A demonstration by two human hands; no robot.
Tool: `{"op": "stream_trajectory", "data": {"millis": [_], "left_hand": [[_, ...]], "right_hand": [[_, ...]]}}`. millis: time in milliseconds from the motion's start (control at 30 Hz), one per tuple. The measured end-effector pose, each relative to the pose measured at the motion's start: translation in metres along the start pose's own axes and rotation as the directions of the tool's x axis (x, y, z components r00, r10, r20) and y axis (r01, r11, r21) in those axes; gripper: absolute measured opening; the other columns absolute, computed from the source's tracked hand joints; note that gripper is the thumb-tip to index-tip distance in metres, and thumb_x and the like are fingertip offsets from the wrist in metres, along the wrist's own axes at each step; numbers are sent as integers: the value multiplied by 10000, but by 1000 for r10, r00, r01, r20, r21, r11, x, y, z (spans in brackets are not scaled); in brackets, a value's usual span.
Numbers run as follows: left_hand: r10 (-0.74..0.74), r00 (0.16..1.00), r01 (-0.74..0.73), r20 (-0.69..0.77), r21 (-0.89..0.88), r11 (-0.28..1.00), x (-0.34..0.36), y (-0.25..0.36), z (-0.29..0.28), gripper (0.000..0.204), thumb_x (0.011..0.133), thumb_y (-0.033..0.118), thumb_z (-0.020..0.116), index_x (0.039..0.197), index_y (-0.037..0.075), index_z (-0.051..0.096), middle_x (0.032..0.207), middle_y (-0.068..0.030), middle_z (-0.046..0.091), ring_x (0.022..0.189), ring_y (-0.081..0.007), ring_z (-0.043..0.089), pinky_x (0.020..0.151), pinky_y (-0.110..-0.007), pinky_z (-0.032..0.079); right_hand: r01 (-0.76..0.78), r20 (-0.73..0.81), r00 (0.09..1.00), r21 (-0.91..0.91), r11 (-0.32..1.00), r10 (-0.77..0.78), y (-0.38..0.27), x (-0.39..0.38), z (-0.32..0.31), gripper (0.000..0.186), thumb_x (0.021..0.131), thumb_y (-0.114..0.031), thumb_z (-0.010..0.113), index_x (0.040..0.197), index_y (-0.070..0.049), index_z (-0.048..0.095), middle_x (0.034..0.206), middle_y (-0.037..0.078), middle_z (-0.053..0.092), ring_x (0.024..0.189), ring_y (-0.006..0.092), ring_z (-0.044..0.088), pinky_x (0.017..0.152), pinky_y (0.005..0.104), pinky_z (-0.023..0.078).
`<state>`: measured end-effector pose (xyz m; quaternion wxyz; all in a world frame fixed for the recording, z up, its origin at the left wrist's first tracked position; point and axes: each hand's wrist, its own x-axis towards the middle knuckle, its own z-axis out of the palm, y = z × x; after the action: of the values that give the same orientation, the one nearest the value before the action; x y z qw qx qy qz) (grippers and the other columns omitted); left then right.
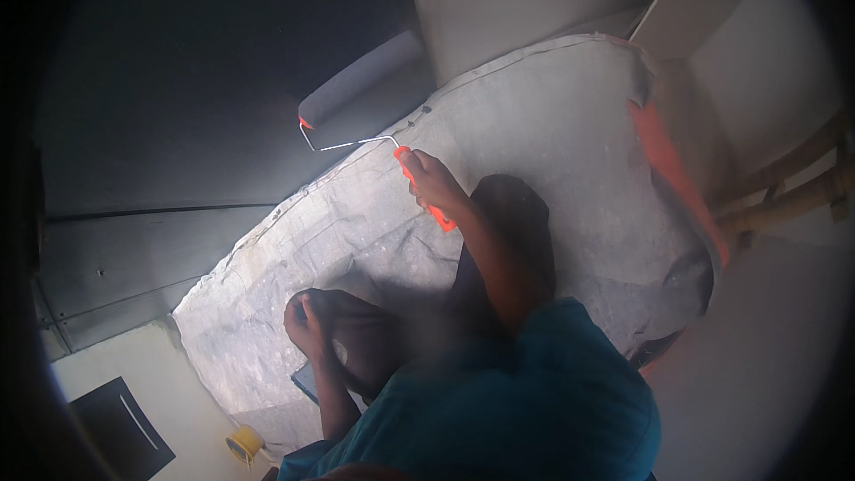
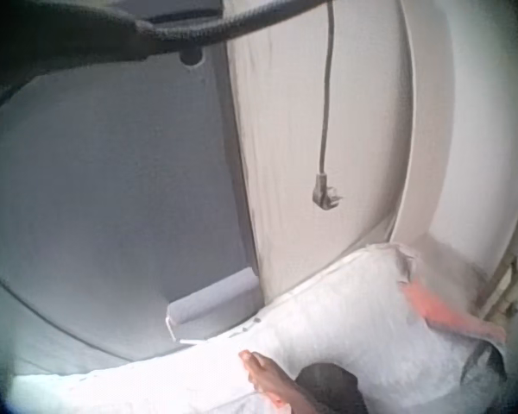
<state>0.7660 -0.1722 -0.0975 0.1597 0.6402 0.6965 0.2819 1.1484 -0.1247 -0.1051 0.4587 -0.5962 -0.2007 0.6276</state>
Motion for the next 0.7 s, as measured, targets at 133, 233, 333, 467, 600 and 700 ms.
{"op": "stream_trajectory", "data": {"millis": [133,233,333,467,600,700], "left_hand": [[69,996,-67,-48,37,997,-3,-6,5,236,955,198,734,886,-18,670,814,-130,664,749,-273,619,716,-376,491],[76,996,-76,-42,9,997,-6,-1,6,202,941,170,750,903,-13,674,832,-127,670,776,-273,623,723,-380,493],[56,997,-57,-49,-19,998,-12,0,5,185,928,160,765,914,-3,681,844,-123,677,796,-275,627,738,-382,494],[91,993,-92,-74,-5,996,-9,4,0,168,917,152,777,915,9,688,861,-121,687,815,-279,629,775,-380,491],[-8,993,5,-117,-31,1000,-13,-8,-5,154,912,148,778,907,20,693,864,-122,689,839,-285,629,806,-389,481],[10,988,-21,-151,-71,997,-10,-12,-9,151,899,148,785,904,27,695,864,-115,684,862,-297,623,827,-392,468]], "right_hand": [[-84,-19,996,-9,996,84,33,26,-8,524,1043,-620,445,969,-106,515,627,-10,459,423,87,417,376,287,366],[-141,-58,989,-47,989,139,57,51,-11,528,1036,-624,458,972,-103,516,627,-7,459,428,99,426,381,302,374],[-203,-100,975,-20,979,200,86,66,-9,512,1038,-604,467,982,-98,520,628,-4,463,432,108,436,385,309,382],[-147,-184,974,-62,987,134,119,59,0,463,1044,-550,482,987,-93,518,624,16,477,414,122,445,382,327,383],[27,-291,912,-661,750,-290,131,-15,37,439,1008,-387,538,1301,-61,545,1081,215,701,1047,457,659,890,518,504],[280,-147,874,-626,728,-463,133,-54,44,560,958,-229,669,1454,-85,454,870,144,663,763,303,693,736,449,554]]}}
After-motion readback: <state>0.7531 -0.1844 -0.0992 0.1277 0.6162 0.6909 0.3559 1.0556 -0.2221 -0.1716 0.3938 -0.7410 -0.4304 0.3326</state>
